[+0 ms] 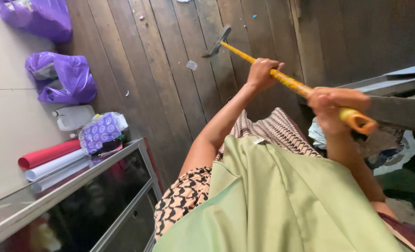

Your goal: The person sweeps a wooden floor using a broom, pushing debris across the surface and into corners while moving past various bags and furniture.

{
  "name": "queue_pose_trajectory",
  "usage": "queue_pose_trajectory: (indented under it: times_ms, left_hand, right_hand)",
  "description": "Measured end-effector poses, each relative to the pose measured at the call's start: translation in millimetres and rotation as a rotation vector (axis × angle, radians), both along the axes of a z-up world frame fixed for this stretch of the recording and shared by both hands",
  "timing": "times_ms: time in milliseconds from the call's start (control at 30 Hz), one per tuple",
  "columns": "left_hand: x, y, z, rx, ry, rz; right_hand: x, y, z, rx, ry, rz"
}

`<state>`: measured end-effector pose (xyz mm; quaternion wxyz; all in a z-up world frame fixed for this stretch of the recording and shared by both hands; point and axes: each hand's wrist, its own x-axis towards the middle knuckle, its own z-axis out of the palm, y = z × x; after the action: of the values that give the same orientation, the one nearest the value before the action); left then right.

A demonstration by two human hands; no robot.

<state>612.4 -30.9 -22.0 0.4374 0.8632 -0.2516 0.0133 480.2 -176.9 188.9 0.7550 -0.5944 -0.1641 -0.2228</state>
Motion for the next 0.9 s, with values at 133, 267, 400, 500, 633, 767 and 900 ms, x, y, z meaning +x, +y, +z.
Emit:
queue_pose_trajectory:
  times_ms: [133, 267, 400, 500, 633, 767, 900]
  left_hand:
    - [-7.8, -41.4, 35.3, -0.084, 0.143, -0.163]
    - [-0.7, -38.4, 6.5, -0.150, 0.021, -0.230]
    - [26.5, -14.5, -28.2, -0.028, 0.064, -0.138]
    - [50.2, -25.8, -21.7, -0.038, 0.022, -0.047]
    - [49.9, -103.8, 20.4, -0.185, 0.081, -0.031]
    - [64.9, -164.8, 31.3, -0.173, 0.128, -0.152]
    - [103.3, -182.2, -7.3, -0.133, 0.063, -0.106]
  right_hand:
    - [22.4, -44.7, 27.2, -0.037, 0.033, -0.059]
    - [43.1, -12.3, -11.3, 0.040, 0.134, -0.131]
    - [46.0, 8.4, -35.1, -0.019, 0.208, -0.079]
    - [50.9, -9.9, -26.0, -0.018, 0.082, -0.039]
    - [76.0, -114.9, 23.5, -0.107, 0.048, 0.072]
    - [130.1, -156.3, 35.7, -0.101, 0.072, 0.277]
    - [167.0, -141.7, 5.8, -0.338, 0.080, 0.181]
